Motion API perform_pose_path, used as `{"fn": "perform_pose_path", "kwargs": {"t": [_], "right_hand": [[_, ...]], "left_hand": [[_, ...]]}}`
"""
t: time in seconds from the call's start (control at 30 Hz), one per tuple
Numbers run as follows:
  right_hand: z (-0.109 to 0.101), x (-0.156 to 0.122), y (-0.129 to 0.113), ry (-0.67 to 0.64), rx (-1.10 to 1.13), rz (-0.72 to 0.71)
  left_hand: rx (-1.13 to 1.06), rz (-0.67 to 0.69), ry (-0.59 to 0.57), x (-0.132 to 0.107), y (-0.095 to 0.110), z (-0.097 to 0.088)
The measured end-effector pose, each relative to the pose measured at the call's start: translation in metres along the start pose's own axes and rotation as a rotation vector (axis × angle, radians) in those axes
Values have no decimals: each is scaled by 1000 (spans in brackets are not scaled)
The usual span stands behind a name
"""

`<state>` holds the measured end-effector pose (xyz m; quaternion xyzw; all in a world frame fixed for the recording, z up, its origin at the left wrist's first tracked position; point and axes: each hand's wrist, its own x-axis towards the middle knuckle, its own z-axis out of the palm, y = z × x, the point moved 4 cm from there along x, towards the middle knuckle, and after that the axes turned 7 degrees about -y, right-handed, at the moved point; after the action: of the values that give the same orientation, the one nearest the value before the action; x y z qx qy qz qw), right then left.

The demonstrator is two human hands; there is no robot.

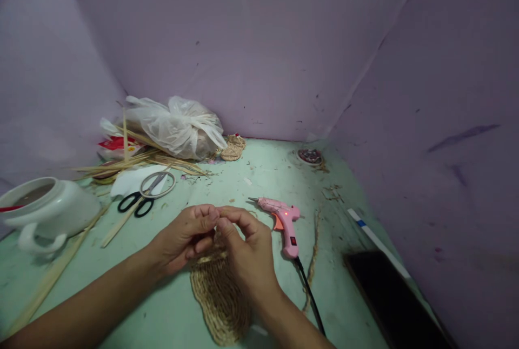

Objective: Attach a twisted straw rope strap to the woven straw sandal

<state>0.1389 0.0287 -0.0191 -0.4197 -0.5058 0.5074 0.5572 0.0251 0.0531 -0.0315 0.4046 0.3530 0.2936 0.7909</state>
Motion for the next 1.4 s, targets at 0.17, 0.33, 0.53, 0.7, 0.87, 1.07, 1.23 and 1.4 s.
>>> {"fn": "perform_pose_path", "kwargs": {"t": [0.17,0.33,0.53,0.7,0.87,1.07,1.23,1.4], "right_hand": [[-2,0,-1,98,-67,43],[-5,-4,-1,184,-251,-2],[-4,-4,-1,181,-286,-26],[-2,-4,-2,154,-340,-47],[-1,-6,-3,126,-362,-54],[0,-7,-3,75,-280,-19],[3,-8,-3,36,-101,43],[5,-9,2,-13,130,141]], "left_hand": [[454,306,408,-18,29,-2],[762,373,416,-34,39,18],[689,323,457,-35,39,14],[539,197,391,-28,33,9],[488,181,406,-28,35,11],[518,212,395,-27,36,12],[579,233,390,-29,36,13],[633,279,369,-30,38,17]]}}
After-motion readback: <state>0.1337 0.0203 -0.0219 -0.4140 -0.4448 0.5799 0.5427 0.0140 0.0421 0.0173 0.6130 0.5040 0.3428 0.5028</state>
